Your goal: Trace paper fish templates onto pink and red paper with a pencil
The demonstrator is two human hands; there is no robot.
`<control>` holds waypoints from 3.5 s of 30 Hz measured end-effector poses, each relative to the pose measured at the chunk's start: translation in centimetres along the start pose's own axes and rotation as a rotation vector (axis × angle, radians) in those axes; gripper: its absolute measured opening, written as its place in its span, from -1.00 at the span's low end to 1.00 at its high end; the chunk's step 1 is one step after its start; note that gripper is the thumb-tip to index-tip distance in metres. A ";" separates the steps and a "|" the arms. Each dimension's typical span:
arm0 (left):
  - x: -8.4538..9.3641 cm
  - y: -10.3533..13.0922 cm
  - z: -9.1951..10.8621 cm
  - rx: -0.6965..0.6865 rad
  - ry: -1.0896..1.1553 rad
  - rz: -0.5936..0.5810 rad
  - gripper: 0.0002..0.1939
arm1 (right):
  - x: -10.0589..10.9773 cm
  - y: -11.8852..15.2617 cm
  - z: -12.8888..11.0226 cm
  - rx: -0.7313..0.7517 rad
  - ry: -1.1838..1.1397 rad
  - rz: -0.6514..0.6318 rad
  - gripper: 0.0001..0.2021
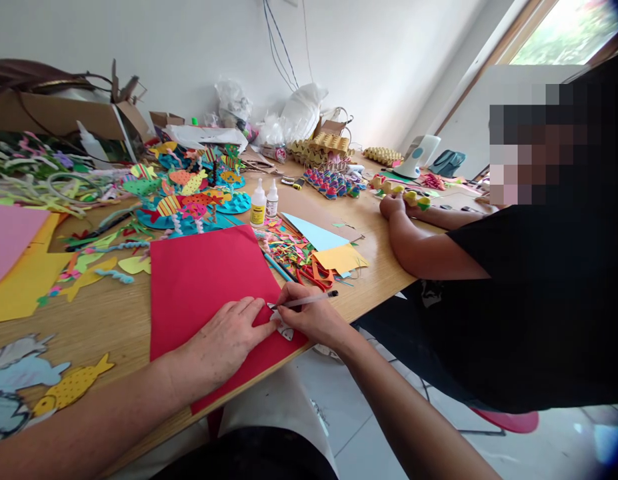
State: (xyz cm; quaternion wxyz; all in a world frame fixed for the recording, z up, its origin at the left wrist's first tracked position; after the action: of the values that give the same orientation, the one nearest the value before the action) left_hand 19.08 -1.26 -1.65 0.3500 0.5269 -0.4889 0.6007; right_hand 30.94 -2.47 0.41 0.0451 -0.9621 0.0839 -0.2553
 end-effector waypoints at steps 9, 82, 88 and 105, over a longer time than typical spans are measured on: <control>0.2 0.1 0.0 0.004 0.011 0.016 -0.56 | -0.4 -0.6 -0.1 -0.010 -0.021 -0.014 -0.88; 1.0 -0.8 0.0 0.008 0.455 -0.082 -0.56 | 0.7 -0.5 1.5 -0.025 -0.037 0.078 -0.93; 0.6 -0.7 -0.1 -0.002 0.435 -0.082 -0.56 | 0.8 -0.5 1.5 -0.024 -0.030 0.100 -0.93; 0.4 -0.5 -0.1 -0.023 0.370 -0.047 -0.56 | 0.9 -0.5 2.0 -0.008 0.003 0.154 -0.93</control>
State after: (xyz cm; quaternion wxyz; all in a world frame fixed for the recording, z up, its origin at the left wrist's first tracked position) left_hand 19.44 -1.02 -1.14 0.4540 0.4145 -0.4105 0.6735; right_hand 32.81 -2.07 -0.84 0.0609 -0.9527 0.1589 -0.2520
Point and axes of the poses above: each hand's wrist, its own y-axis away from the middle knuckle, its own x-axis out of the back of the hand, z = x × y, the point moved 7 cm from there along -y, towards the middle knuckle, and after that the axes turned 7 degrees about z, right-handed, at the moved point
